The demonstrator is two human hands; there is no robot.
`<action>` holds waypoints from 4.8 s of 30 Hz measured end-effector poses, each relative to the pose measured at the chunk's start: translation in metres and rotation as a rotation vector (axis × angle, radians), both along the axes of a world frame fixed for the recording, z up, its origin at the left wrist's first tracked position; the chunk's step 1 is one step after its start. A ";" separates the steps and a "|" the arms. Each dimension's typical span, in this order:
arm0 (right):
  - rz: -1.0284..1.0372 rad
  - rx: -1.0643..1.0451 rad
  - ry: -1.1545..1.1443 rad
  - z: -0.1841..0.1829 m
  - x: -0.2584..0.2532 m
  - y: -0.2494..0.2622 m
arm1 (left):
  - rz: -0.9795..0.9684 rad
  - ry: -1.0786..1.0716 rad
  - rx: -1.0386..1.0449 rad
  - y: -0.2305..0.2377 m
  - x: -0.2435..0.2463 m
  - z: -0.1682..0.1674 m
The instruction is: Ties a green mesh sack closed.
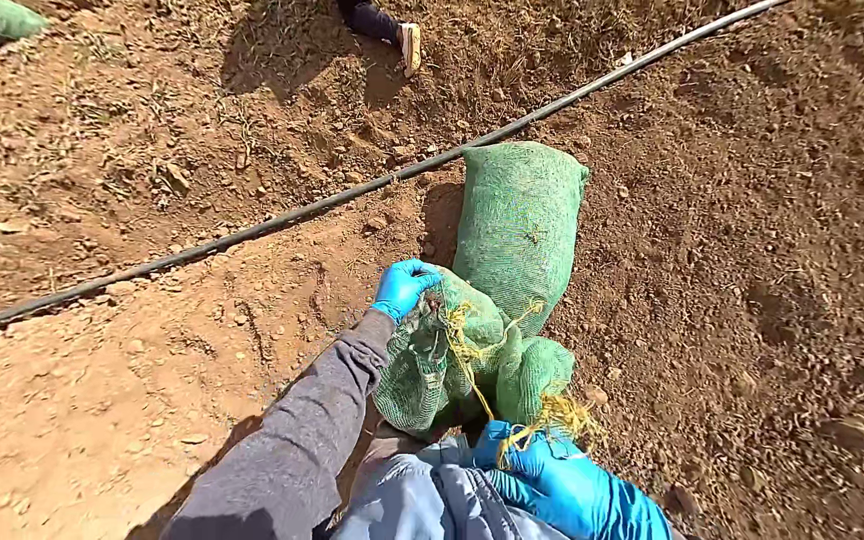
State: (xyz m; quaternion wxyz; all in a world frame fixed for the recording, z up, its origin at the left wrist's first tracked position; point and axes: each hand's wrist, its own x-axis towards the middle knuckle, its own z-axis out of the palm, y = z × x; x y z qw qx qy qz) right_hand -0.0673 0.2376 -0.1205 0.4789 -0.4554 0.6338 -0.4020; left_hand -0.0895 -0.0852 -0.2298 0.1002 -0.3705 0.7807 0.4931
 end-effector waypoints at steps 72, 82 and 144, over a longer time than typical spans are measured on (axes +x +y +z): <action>-0.790 0.311 0.839 -0.135 0.016 -0.037 | 0.064 -0.182 0.256 0.096 -0.032 -0.045; -0.796 0.366 0.633 -0.138 -0.006 -0.033 | 0.525 0.001 0.908 0.077 -0.054 -0.020; -1.028 0.328 -0.131 -0.161 -0.049 -0.006 | -0.013 0.219 0.498 0.110 0.020 -0.037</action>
